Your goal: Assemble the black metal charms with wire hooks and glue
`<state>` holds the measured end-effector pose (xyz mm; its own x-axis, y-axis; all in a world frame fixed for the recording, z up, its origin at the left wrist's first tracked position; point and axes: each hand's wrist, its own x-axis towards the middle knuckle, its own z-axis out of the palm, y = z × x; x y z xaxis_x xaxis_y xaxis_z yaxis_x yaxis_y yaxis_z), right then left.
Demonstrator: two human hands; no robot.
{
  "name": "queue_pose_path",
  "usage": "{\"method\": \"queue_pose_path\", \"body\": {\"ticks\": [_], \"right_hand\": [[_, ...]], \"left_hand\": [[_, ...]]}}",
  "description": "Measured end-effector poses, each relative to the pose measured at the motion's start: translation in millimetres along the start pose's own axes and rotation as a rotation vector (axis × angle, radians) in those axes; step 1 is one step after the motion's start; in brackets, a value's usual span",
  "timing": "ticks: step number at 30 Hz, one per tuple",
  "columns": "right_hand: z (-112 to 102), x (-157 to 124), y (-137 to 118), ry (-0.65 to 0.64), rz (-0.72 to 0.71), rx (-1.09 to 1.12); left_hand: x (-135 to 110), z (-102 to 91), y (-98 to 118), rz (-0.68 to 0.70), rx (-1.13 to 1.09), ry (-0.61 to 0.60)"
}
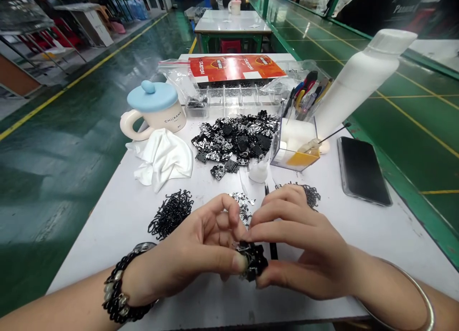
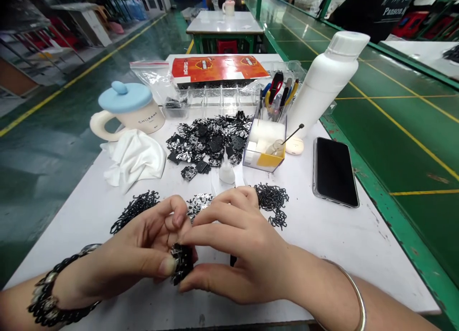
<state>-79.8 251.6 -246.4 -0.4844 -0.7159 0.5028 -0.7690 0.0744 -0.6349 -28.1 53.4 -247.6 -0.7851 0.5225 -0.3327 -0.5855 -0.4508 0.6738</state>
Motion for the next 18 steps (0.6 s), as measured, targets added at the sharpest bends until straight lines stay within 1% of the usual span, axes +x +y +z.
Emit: {"method": "queue_pose_path", "body": {"ticks": [4, 12, 18], "right_hand": [[1.0, 0.5, -0.6, 0.020, -0.015, 0.015], [0.6, -0.1, -1.1, 0.008, -0.042, 0.017], [-0.2, -1.4, 0.3, -0.025, -0.041, 0.033]], "left_hand": [[0.4, -1.4, -1.5, 0.032, -0.013, -0.027], [-0.1, 1.1, -2.2, 0.118, 0.017, -0.082], [-0.8, 1.6, -0.8, 0.121, 0.025, -0.077]]}}
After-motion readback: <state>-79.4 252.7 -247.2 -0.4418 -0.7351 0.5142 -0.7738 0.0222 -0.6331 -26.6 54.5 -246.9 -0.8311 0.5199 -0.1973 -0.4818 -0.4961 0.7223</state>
